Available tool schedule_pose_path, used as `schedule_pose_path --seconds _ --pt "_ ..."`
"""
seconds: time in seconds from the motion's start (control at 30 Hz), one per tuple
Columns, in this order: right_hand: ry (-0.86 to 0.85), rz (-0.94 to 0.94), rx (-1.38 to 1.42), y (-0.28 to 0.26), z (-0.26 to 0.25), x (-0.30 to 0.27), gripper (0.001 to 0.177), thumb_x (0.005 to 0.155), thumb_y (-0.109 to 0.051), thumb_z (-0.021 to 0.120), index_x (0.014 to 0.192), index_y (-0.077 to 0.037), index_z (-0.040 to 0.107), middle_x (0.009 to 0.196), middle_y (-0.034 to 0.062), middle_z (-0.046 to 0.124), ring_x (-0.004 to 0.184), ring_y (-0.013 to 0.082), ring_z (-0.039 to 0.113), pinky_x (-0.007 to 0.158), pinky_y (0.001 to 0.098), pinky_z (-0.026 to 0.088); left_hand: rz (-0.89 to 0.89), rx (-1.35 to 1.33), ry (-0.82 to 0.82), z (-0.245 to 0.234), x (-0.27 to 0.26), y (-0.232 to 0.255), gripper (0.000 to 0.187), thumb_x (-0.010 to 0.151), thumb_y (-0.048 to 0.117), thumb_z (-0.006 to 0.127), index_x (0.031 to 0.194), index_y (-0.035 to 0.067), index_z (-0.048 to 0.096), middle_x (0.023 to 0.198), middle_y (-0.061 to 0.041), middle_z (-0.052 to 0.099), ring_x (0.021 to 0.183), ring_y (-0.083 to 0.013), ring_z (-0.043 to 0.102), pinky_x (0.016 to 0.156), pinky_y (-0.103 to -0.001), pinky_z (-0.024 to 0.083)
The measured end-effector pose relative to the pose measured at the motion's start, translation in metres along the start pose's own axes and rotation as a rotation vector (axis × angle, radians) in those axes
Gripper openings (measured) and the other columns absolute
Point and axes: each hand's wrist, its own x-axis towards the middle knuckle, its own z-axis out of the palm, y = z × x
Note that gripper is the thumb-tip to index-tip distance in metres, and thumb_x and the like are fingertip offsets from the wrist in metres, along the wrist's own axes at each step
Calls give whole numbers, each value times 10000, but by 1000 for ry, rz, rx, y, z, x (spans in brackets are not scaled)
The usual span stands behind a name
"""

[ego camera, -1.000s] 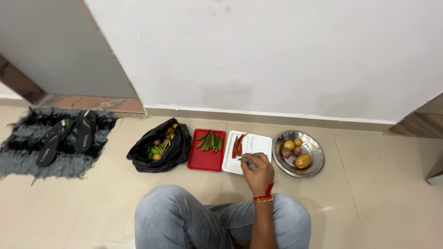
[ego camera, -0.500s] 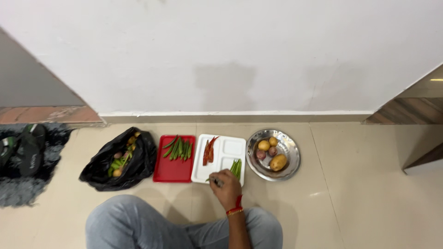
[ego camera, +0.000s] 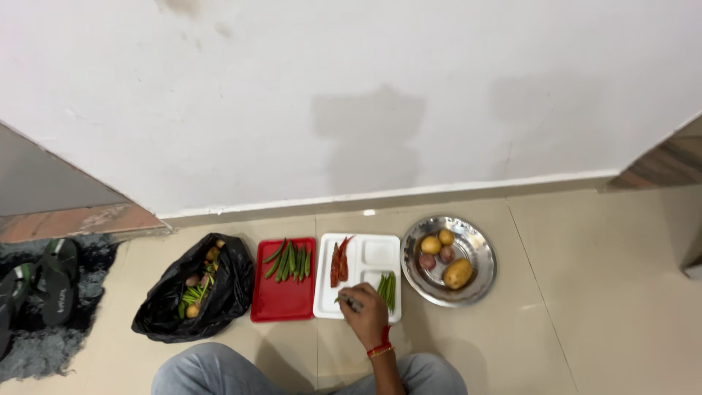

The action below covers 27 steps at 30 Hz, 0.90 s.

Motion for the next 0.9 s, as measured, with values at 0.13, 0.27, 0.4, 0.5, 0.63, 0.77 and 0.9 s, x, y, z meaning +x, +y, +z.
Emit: schedule_pose_path --seconds 0.13,0.27,0.4,0.5,0.63,0.77,0.9 --pt "96 -92 -69 2 -5 -9 194 763 -100 829 956 -105 814 946 44 741 814 180 740 693 300 611 90 -40 -22 12 -7 -3 290 992 270 648 1148 26 673 842 -163 714 728 -303 672 648 -398 528" --pt "177 -95 -164 -5 -9 -23 189 754 -86 827 939 -126 827 927 39 748 793 198 738 685 315 588 212 -72 -12 13 -11 2 295 985 270 655 1152 27 668 858 -168 720 743 -316 685 657 -403 537" --pt "270 -177 -185 -21 -7 -28 211 758 -88 815 965 -126 812 924 53 730 788 208 737 689 320 590 831 -261 120 -9 -16 -3 301 977 271 661 1156 29 663 873 -173 726 758 -329 698 665 -407 545" --pt "258 -231 -230 -28 1 -29 194 778 -87 800 967 -128 812 935 56 731 793 207 740 686 324 593 924 -385 -223 16 7 54 306 972 271 666 1159 30 660 885 -176 731 769 -339 707 672 -410 551" --pt "201 -322 -337 -30 8 -20 200 815 -83 783 1008 -132 797 988 62 722 802 211 740 677 334 593 487 -711 -645 76 56 157 510 980 335 636 1333 -26 559 885 -117 746 663 -156 729 628 -294 559" --pt "152 -481 -475 -26 14 -7 216 826 -79 777 1036 -131 769 1026 71 703 850 241 734 697 354 590 426 -862 -749 117 89 176 331 991 121 582 1245 -76 661 866 -97 719 649 -136 683 607 -287 556" --pt "128 -454 -470 -22 20 4 231 830 -46 751 1050 -116 760 1047 90 708 845 248 732 694 361 589 310 -879 -772 136 102 174 304 989 66 558 1257 -45 649 855 -73 685 662 -117 626 599 -278 524"
